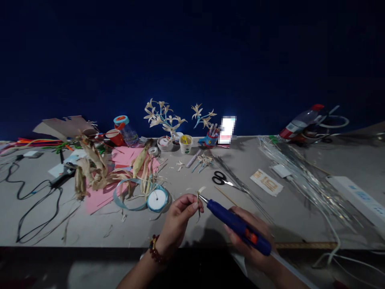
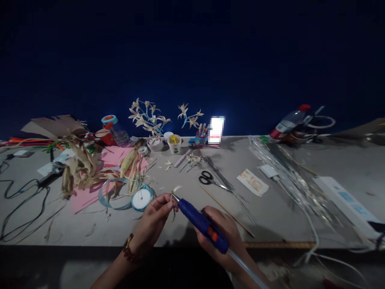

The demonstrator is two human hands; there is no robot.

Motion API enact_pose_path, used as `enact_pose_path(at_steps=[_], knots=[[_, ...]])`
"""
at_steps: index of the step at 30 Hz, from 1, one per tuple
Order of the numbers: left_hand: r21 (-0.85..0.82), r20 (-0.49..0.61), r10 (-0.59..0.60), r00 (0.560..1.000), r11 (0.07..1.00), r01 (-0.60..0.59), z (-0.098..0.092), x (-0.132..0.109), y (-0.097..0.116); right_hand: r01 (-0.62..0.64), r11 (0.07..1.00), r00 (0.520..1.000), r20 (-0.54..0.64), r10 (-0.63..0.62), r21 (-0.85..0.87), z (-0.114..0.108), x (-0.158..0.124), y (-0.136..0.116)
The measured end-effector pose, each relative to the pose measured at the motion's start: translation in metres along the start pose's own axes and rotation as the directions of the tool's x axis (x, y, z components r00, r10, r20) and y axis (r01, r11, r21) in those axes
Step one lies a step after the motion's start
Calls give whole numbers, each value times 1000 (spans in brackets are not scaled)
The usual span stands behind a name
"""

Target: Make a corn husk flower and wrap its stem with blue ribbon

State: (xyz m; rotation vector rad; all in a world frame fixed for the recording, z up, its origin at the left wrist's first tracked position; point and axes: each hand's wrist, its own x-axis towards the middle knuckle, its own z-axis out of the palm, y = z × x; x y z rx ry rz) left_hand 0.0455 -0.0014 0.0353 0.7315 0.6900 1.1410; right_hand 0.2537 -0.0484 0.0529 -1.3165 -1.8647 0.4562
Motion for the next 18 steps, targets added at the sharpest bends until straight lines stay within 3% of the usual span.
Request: enact_pose_path(at_steps=[18], knots=[[-8, 1, 1, 1000, 1000, -1, 2, -1, 3, 34, 999, 998, 53, -35, 20, -1, -1, 0]])
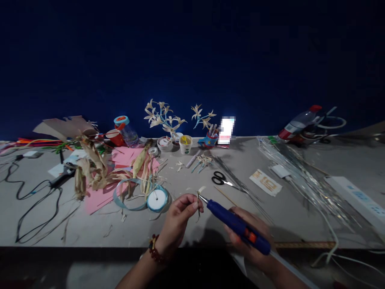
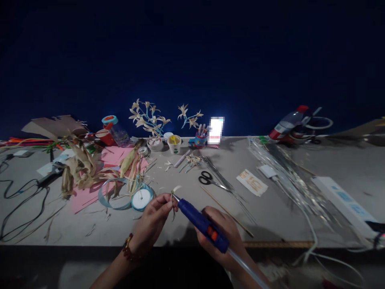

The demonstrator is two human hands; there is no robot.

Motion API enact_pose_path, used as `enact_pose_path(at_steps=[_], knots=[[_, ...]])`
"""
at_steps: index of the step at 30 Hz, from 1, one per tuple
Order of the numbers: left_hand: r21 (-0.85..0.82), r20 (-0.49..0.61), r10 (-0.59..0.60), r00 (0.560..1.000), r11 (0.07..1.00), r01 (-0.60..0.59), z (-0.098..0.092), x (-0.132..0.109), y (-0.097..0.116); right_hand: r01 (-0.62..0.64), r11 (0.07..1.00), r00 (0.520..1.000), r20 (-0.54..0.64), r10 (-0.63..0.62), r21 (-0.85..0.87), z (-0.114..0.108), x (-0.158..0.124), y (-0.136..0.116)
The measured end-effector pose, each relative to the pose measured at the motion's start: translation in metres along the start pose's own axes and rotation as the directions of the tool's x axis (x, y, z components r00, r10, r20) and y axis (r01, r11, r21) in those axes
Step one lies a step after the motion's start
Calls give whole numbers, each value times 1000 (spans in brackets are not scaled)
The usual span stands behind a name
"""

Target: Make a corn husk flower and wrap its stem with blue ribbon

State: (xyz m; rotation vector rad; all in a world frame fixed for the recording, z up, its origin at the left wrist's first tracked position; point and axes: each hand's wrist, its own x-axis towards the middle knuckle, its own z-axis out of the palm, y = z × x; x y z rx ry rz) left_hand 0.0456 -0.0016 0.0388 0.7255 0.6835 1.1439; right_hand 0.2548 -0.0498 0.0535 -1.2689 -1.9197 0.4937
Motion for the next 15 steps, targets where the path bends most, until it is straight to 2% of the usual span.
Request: enact_pose_path(at_steps=[8, 15], knots=[[6, 0, 2, 1000, 1000, -2, -2, 0, -3, -28, 999, 999, 45, 27, 28, 1, -1, -1], [17, -1, 9, 1000, 1000, -9, -3, 0, -3, -4, 1000, 1000, 31, 4, 17, 1, -1, -1]])
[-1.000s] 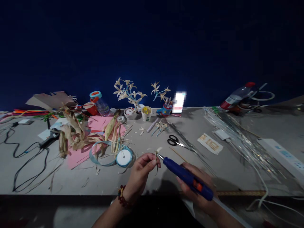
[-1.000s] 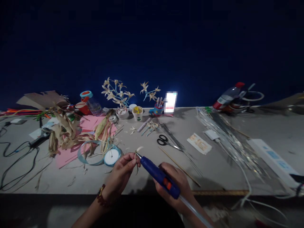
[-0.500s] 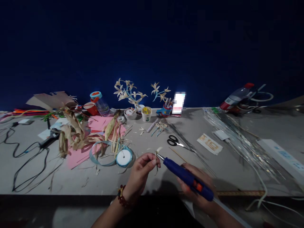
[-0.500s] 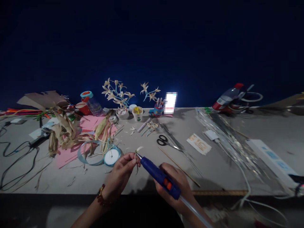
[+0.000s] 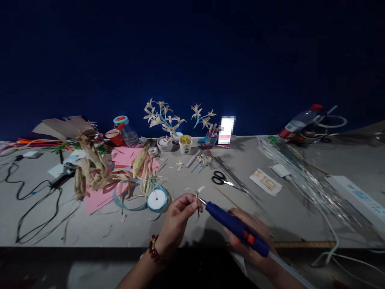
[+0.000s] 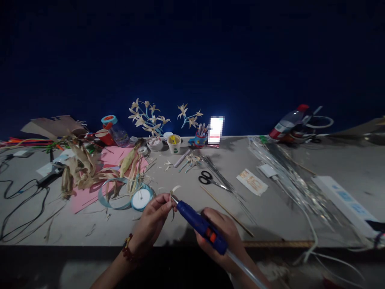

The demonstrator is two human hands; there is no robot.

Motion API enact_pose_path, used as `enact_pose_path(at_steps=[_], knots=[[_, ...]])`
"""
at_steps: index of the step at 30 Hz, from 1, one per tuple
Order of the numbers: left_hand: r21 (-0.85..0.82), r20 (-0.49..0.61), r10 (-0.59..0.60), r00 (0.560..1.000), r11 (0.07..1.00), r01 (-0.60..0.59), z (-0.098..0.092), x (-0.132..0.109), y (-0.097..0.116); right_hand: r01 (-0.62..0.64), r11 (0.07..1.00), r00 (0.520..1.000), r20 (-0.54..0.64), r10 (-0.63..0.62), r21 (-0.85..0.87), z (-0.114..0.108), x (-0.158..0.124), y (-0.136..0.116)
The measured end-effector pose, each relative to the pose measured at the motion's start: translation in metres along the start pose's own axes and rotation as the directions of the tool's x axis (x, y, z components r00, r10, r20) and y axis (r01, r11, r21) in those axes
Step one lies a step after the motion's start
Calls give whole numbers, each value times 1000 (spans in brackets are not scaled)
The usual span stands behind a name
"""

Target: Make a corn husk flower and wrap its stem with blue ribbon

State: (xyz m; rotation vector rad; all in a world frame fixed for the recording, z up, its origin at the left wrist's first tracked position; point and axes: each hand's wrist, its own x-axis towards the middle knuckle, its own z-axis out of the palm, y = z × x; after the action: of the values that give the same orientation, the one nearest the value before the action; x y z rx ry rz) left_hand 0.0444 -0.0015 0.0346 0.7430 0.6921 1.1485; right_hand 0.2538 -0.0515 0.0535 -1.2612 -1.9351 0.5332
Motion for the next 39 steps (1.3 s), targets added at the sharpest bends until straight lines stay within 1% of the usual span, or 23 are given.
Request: enact_pose_path(at_steps=[5, 9, 12, 20, 26, 32, 35, 39], knots=[[2, 4, -4, 1000, 1000, 4, -1, -2, -1, -9, 1000, 1000, 23, 9, 9, 1, -1, 1], [1, -17, -12, 1000, 1000, 12, -1, -2, -1, 5, 1000, 999, 33, -6, 24, 1, -1, 3], [6, -33, -15, 999, 1000, 15, -1, -2, -1, 3, 1000, 999, 44, -3, -3, 2, -2, 4], [19, -55, -12, 998, 1000, 13, -1, -1, -3, 4, 1000, 1000, 22, -3, -18, 3, -2, 1], [19, -28, 4, 1000, 1000, -3, -2, -2, -3, 0, 1000, 1000, 29, -1, 2, 2, -1, 0], [-4, -9, 2, 1000, 1000, -2, 1, -2, 0, -30, 999, 998, 48, 31, -26, 1, -3, 4], [3, -15, 2, 1000, 1000, -2, 2, -2, 1, -38, 999, 999, 37, 39, -19, 1, -4, 4], [19, -16, 13, 1000, 1000, -12, 1, -2, -1, -20, 1000, 1000, 14, 20, -2, 1, -2, 1]])
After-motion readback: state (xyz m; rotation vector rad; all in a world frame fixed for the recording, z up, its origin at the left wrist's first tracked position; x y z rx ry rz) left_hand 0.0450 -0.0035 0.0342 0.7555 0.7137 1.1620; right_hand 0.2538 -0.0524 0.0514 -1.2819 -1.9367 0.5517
